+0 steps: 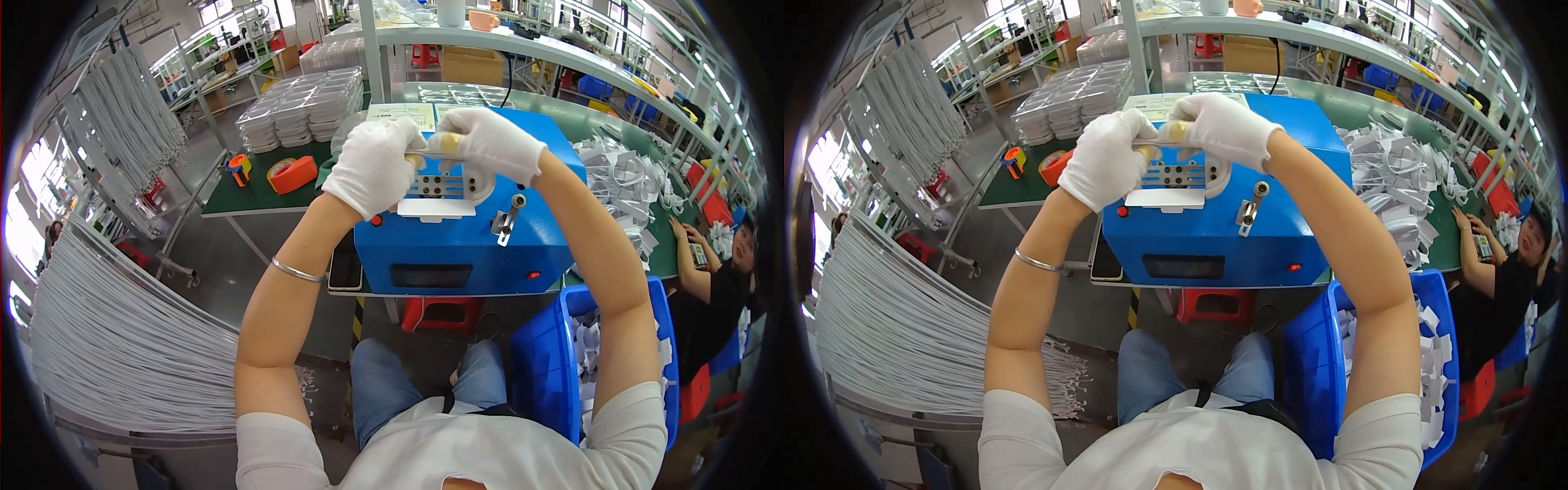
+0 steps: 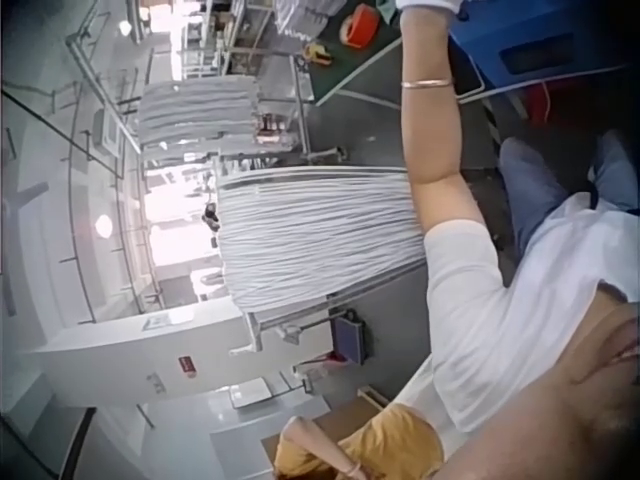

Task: Use a benchtop machine to process electrical cable segments and organize the finished parts into bins.

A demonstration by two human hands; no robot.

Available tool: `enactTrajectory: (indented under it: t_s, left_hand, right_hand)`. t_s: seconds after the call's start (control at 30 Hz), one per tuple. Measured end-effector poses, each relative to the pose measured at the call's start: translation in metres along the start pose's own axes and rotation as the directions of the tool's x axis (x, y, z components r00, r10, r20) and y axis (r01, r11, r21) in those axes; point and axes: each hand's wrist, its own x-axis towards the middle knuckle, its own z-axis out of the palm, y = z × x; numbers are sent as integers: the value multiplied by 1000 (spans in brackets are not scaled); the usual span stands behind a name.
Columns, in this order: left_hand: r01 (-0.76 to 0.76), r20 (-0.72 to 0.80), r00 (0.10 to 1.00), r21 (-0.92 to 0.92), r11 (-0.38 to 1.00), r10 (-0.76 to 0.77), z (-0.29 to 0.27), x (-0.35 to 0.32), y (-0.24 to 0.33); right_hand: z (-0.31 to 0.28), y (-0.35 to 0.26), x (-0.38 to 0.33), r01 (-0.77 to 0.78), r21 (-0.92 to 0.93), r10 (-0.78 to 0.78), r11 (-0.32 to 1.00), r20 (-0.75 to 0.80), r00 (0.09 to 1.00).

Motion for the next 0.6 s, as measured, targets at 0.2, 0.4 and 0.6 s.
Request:
enactTrajectory:
  t_s: [0.2,0.4,0.6]
  left_hand:
    - [18,16,1000,-15,1000,-18,2,3,3]
    - [87,-445,891,-17,996,-85,8,-36,-12]
    - [261,-219,819,-681,684,-530,40,-73,18]
  right_hand:
    - [12,5,-1,-22,-80,18,997,-48,999]
    - [-6,42,-20,62,469,-16,881,-100,995]
    - [-13,40,-34,-65,264,75,962,-26,997]
